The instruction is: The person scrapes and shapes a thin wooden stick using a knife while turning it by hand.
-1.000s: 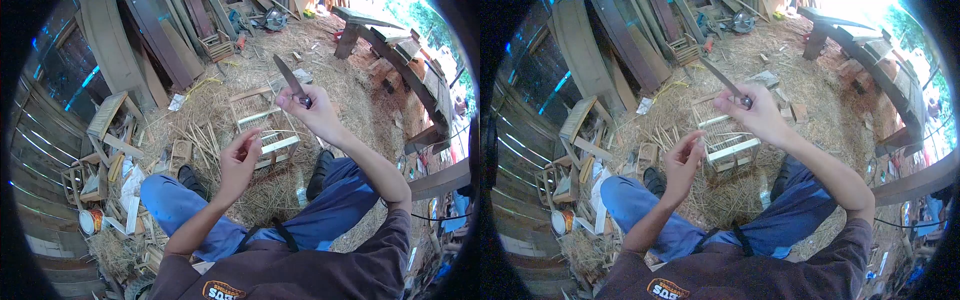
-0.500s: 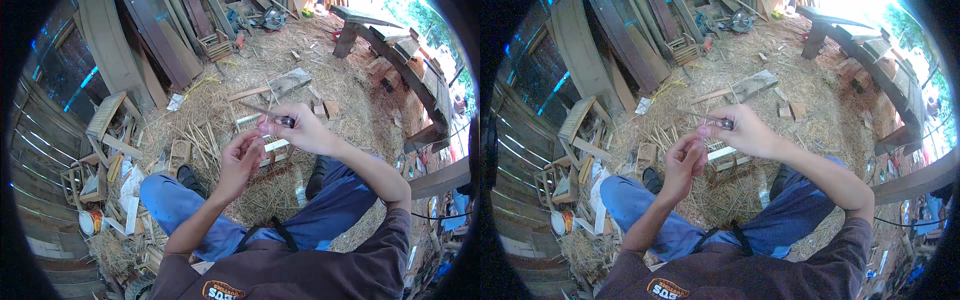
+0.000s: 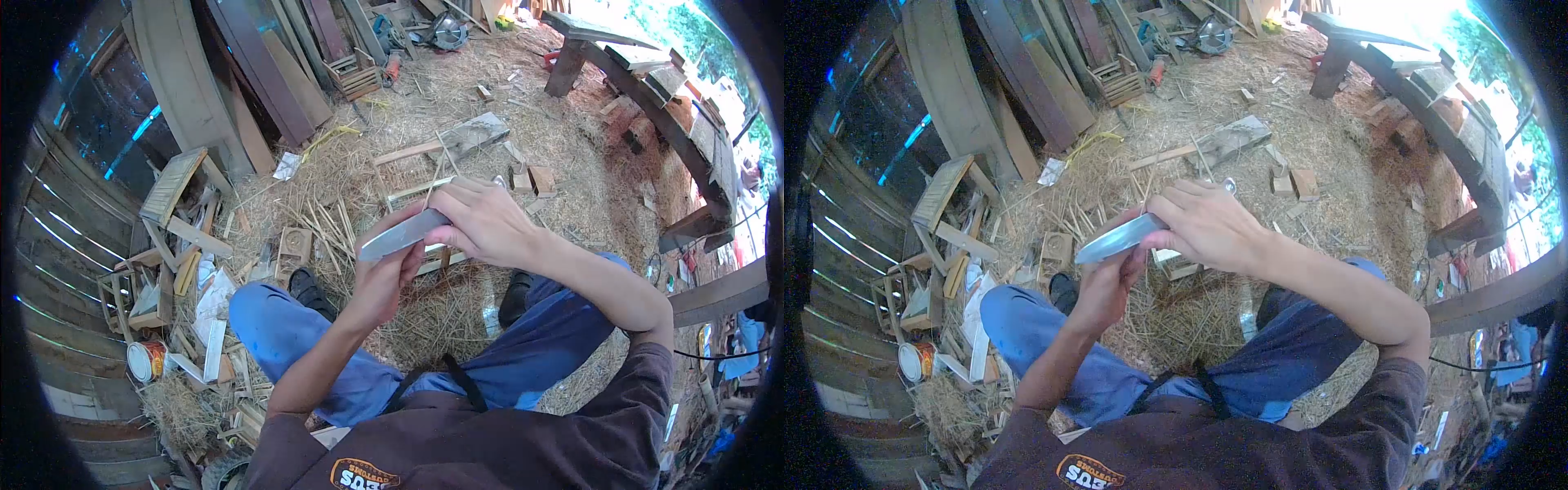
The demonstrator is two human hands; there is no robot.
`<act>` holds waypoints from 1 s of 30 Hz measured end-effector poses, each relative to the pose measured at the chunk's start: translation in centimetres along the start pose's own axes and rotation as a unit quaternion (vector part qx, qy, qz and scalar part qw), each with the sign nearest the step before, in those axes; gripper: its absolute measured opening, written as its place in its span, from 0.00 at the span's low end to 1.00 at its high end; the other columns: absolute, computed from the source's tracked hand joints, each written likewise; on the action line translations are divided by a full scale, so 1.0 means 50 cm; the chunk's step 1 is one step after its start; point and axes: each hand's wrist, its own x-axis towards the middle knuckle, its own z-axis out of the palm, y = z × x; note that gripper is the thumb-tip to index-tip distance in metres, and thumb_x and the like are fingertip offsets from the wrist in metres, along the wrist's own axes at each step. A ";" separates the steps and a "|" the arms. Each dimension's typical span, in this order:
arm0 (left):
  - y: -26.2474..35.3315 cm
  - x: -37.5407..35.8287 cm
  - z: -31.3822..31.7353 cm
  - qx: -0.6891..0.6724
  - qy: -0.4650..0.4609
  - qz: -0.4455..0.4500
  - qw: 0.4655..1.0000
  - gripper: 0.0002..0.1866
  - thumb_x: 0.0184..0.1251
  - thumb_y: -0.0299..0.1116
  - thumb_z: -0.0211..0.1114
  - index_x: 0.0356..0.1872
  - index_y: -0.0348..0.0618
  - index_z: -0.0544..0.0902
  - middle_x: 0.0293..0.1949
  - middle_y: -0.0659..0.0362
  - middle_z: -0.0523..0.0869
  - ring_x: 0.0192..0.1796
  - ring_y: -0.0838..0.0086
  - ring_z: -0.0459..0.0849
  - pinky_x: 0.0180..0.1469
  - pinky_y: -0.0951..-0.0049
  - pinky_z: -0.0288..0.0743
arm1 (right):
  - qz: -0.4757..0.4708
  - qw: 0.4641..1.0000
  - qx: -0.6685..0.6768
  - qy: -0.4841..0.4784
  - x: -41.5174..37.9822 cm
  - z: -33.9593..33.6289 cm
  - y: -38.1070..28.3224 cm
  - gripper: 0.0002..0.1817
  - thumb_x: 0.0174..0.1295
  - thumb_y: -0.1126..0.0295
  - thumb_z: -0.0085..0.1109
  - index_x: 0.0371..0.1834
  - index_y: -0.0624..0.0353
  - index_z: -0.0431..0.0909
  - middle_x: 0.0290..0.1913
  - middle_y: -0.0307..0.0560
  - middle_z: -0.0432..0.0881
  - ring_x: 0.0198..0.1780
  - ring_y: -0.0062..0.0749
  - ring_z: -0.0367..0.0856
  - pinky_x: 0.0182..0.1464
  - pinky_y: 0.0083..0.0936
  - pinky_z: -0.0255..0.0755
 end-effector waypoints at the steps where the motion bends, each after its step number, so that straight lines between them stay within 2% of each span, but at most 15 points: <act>1: 0.004 -0.001 -0.003 -0.013 -0.016 -0.005 1.000 0.19 0.74 0.29 0.61 0.65 0.43 0.77 0.31 0.67 0.79 0.26 0.91 0.68 0.24 0.88 0.57 | -0.009 1.000 -0.022 0.005 0.000 0.000 0.002 0.21 0.65 0.48 0.55 0.40 0.57 0.73 0.35 0.47 0.78 0.41 0.44 0.80 0.45 0.38 0.74; 7: 0.003 -0.004 -0.002 0.011 -0.039 0.019 0.999 0.21 0.74 0.31 0.62 0.67 0.43 0.76 0.31 0.65 0.80 0.26 0.90 0.69 0.24 0.88 0.57 | -0.035 0.994 -0.097 0.033 -0.004 0.002 0.007 0.23 0.61 0.43 0.56 0.36 0.54 0.72 0.31 0.41 0.75 0.38 0.37 0.79 0.41 0.33 0.73; 12: -0.005 -0.007 -0.004 -0.005 -0.039 -0.001 0.999 0.22 0.74 0.30 0.62 0.67 0.43 0.76 0.30 0.65 0.80 0.25 0.89 0.70 0.23 0.87 0.58 | -0.046 0.986 -0.154 0.050 -0.008 -0.004 0.005 0.23 0.59 0.43 0.57 0.35 0.53 0.73 0.29 0.39 0.73 0.35 0.33 0.77 0.38 0.30 0.71; 15: -0.004 -0.007 0.000 -0.019 -0.039 0.000 0.999 0.21 0.74 0.29 0.61 0.67 0.43 0.76 0.29 0.65 0.80 0.24 0.89 0.69 0.22 0.86 0.58 | -0.053 0.984 -0.158 0.068 -0.005 -0.004 0.005 0.23 0.58 0.42 0.58 0.35 0.52 0.74 0.29 0.39 0.73 0.34 0.32 0.76 0.37 0.30 0.70; 18: -0.012 -0.001 -0.004 -0.032 -0.059 0.029 0.997 0.20 0.75 0.28 0.60 0.66 0.43 0.77 0.28 0.64 0.80 0.23 0.88 0.68 0.21 0.85 0.58 | -0.039 0.985 -0.153 0.070 -0.003 -0.013 0.006 0.21 0.62 0.46 0.58 0.35 0.54 0.74 0.30 0.42 0.76 0.34 0.39 0.78 0.37 0.35 0.71; 23: -0.041 -0.032 0.017 0.023 -0.112 0.039 0.993 0.17 0.76 0.29 0.59 0.63 0.42 0.79 0.28 0.64 0.78 0.22 0.87 0.66 0.21 0.84 0.57 | 0.234 0.949 -0.142 0.155 0.013 -0.089 0.105 0.15 0.74 0.56 0.49 0.44 0.58 0.74 0.31 0.53 0.79 0.34 0.51 0.80 0.38 0.44 0.71; 26: -0.020 -0.017 0.019 0.049 -0.050 0.044 0.997 0.17 0.77 0.29 0.56 0.63 0.38 0.78 0.25 0.64 0.75 0.23 0.85 0.66 0.21 0.83 0.58 | 0.282 0.942 -0.073 0.165 -0.019 -0.102 0.140 0.18 0.76 0.53 0.44 0.42 0.57 0.74 0.31 0.53 0.80 0.35 0.51 0.82 0.39 0.44 0.72; 27: -0.018 -0.002 0.007 0.028 -0.035 0.036 0.998 0.17 0.77 0.29 0.56 0.63 0.38 0.78 0.26 0.63 0.76 0.23 0.85 0.66 0.23 0.83 0.59 | 0.305 0.941 -0.067 0.130 -0.017 -0.103 0.119 0.20 0.76 0.51 0.42 0.44 0.56 0.74 0.31 0.51 0.81 0.35 0.50 0.82 0.39 0.44 0.73; 30: -0.003 0.015 -0.004 0.020 -0.010 0.032 0.999 0.17 0.77 0.30 0.56 0.62 0.36 0.78 0.26 0.63 0.76 0.24 0.86 0.65 0.23 0.83 0.59 | 0.219 0.969 -0.083 0.072 -0.012 -0.084 0.081 0.19 0.76 0.51 0.43 0.43 0.56 0.74 0.31 0.50 0.82 0.34 0.49 0.83 0.38 0.43 0.73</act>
